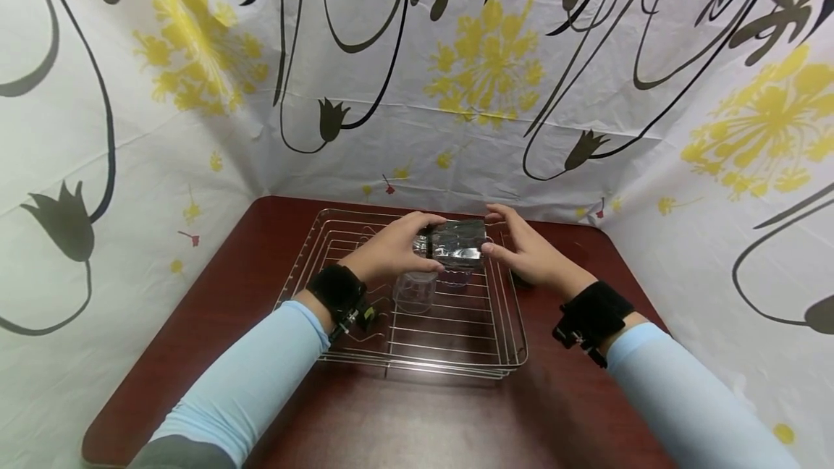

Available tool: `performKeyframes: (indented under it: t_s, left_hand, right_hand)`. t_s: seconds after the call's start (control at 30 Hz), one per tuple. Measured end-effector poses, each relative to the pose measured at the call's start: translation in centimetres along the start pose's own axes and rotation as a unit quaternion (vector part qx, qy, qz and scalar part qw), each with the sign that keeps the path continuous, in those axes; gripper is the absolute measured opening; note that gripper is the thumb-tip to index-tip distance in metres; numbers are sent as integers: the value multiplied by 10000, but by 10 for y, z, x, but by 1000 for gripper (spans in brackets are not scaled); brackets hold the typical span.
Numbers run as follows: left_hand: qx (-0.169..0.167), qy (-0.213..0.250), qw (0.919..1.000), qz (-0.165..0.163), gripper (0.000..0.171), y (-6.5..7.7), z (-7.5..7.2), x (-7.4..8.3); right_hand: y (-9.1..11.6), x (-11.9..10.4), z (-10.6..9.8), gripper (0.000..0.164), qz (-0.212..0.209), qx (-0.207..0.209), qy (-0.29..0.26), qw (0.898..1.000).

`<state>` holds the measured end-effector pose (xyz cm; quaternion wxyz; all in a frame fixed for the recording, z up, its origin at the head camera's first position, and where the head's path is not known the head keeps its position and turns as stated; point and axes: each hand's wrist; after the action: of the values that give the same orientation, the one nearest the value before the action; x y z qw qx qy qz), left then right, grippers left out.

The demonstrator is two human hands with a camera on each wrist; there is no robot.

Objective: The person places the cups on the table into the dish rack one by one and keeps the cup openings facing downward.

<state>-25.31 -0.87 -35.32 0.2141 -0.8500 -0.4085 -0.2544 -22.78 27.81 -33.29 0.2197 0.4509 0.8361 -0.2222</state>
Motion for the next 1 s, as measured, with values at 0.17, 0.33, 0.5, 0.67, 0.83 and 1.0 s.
performKeyframes:
  t_s: [0.17, 0.33, 0.5, 0.67, 0.83, 1.0]
  left_hand:
    - [-72, -158, 9998, 120, 83, -2, 2, 3]
    - [-146, -79, 9997, 175, 84, -4, 6, 6]
    - [-339, -113, 9991, 224, 82, -5, 9, 11]
    - [-525, -416, 9970, 375, 80, -9, 17, 13]
    - [-829, -814, 9921, 467, 81, -14, 23, 18]
    - [-922, -1067, 9892, 397, 80, -17, 27, 22]
  right_hand:
    - [6, 14, -10, 69, 111, 371, 104, 9992]
    - [10, 23, -18, 68, 342, 645, 240, 9970]
    - [12, 31, -22, 68, 451, 863, 440, 9943]
    - [12, 39, -19, 69, 534, 1021, 555, 9918]
    - [14, 41, -20, 73, 703, 988, 1001, 9876]
    - [17, 44, -22, 78, 999, 893, 1711, 9761]
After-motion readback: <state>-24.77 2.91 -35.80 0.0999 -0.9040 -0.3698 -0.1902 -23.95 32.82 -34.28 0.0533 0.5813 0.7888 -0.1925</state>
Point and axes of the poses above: each hand's wrist, its own y-axis away from the middle knuckle, its own z-axis out of the palm, x = y × z, and after that the axes turned 2 degrees about -z, right-handed
